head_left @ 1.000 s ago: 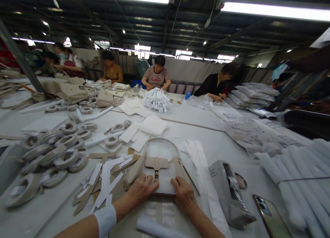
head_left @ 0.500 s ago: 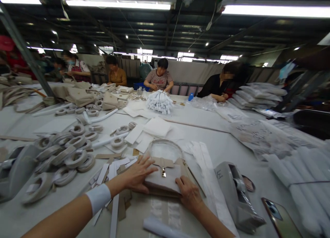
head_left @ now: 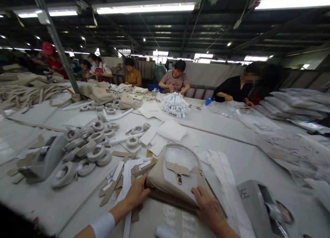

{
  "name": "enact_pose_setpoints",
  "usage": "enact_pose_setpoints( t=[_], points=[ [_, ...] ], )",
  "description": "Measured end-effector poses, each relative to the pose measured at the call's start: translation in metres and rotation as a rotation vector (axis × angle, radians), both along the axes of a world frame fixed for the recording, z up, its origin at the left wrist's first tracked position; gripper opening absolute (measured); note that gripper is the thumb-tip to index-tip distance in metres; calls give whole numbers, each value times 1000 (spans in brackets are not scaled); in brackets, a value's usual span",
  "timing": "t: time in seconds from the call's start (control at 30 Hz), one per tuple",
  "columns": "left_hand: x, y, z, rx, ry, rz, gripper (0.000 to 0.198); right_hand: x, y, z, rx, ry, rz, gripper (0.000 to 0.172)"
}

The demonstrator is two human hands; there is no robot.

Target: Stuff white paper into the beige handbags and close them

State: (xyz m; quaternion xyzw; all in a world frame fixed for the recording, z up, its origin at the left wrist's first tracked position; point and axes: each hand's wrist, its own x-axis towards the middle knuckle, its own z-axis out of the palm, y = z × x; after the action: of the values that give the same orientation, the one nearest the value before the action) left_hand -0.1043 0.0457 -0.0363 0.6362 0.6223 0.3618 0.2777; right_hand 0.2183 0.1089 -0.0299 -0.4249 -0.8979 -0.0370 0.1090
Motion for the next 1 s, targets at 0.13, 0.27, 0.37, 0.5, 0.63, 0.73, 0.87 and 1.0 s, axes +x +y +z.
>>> enact_pose_setpoints(
  t=[0.13, 0.27, 0.37, 0.5, 0.63, 0.73, 0.87, 1.0],
  points=[
    [-1, -5, 0, 39, 36, 69, 25, 3, 3, -5, 33, 5, 10, 47],
    [2, -13, 19, 344, 391, -3, 32, 2, 5, -3, 16, -9, 11, 48],
    [7, -8, 40, 515, 742, -253, 11, 2, 6, 2, -1, 66, 23, 47],
    [6, 2, 50, 517, 838, -346, 15, 14, 1, 6, 45, 380, 14, 41],
    [1, 7, 43, 504, 844, -356, 31, 34, -12, 3, 186, 552, -46, 35],
    [3, 12, 41, 495, 846, -384, 40, 42, -20, 3, 224, 454, -35, 28],
    [8, 22, 49, 373, 848, -449, 50, 37, -20, 12, 278, 268, 50, 33],
    [12, 31, 58, 289, 833, -512, 38, 25, -17, 24, 289, 170, 74, 34]
  ],
)
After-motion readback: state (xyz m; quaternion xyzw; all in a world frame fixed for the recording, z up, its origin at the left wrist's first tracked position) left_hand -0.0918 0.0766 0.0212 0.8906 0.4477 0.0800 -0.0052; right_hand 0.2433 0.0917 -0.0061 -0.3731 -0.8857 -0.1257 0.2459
